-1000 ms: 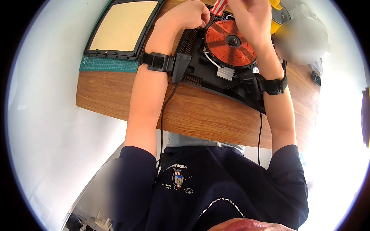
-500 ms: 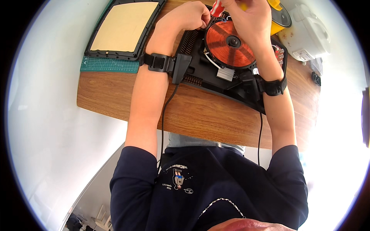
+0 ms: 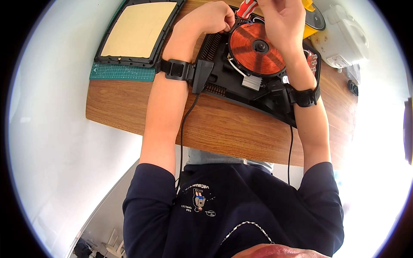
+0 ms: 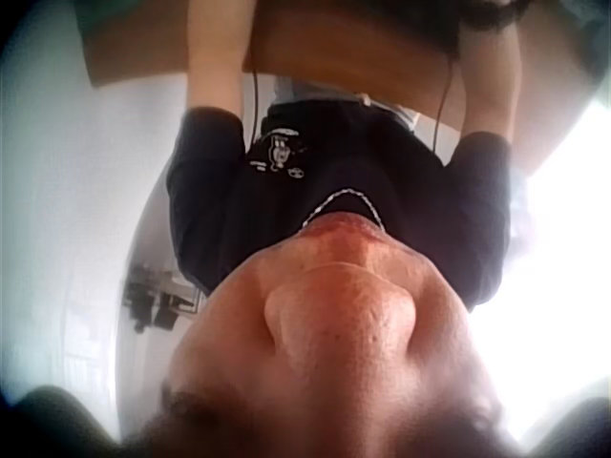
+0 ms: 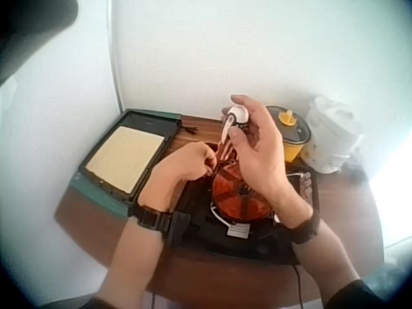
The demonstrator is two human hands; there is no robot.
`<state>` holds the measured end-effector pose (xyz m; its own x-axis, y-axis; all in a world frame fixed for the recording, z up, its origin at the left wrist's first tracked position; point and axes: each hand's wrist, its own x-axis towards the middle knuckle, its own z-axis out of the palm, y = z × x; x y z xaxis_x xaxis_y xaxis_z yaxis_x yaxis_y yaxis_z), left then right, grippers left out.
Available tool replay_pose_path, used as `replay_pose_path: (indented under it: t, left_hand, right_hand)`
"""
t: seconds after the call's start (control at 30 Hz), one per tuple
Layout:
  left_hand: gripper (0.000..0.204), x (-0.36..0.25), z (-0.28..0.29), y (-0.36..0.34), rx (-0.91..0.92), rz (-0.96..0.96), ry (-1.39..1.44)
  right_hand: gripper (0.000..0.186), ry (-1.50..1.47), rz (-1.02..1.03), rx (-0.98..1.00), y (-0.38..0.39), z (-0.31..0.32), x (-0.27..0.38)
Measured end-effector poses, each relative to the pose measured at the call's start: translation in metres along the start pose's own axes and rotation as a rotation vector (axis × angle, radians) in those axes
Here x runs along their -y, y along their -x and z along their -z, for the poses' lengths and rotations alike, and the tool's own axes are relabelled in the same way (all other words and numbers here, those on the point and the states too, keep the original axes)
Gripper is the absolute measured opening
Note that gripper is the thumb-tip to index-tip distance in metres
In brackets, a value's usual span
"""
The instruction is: The person uses a screwdriver to remove screws from a disassembled electronic device on a wooden table. They manipulate internal components including a copper coil and circuit board, then reattach a plastic cover.
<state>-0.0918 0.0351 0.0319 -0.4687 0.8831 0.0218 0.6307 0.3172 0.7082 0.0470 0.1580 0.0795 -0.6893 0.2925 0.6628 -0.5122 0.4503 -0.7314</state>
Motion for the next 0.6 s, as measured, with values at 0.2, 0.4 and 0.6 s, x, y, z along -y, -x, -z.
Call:
replay_pose_path:
  t: [0.2,0.4,0.6]
  left_hand:
    - [0.013,0.009,-0.004,-0.005,0.019,0.012,0.076]
    - [0.013,0.005,-0.001,-0.004,0.022,-0.031,-0.054]
    - [0.011,0.003,0.000,-0.003,0.020,-0.009,-0.055]
  right_hand:
    - [0.041,-0.092,0.041,0.006,-0.001,0.005,-0.004]
    - [0.040,-0.089,0.080,-0.030,-0.001,0.006,-0.008]
    - [0.040,-0.107,0.044,0.000,0.001,0.006,-0.009]
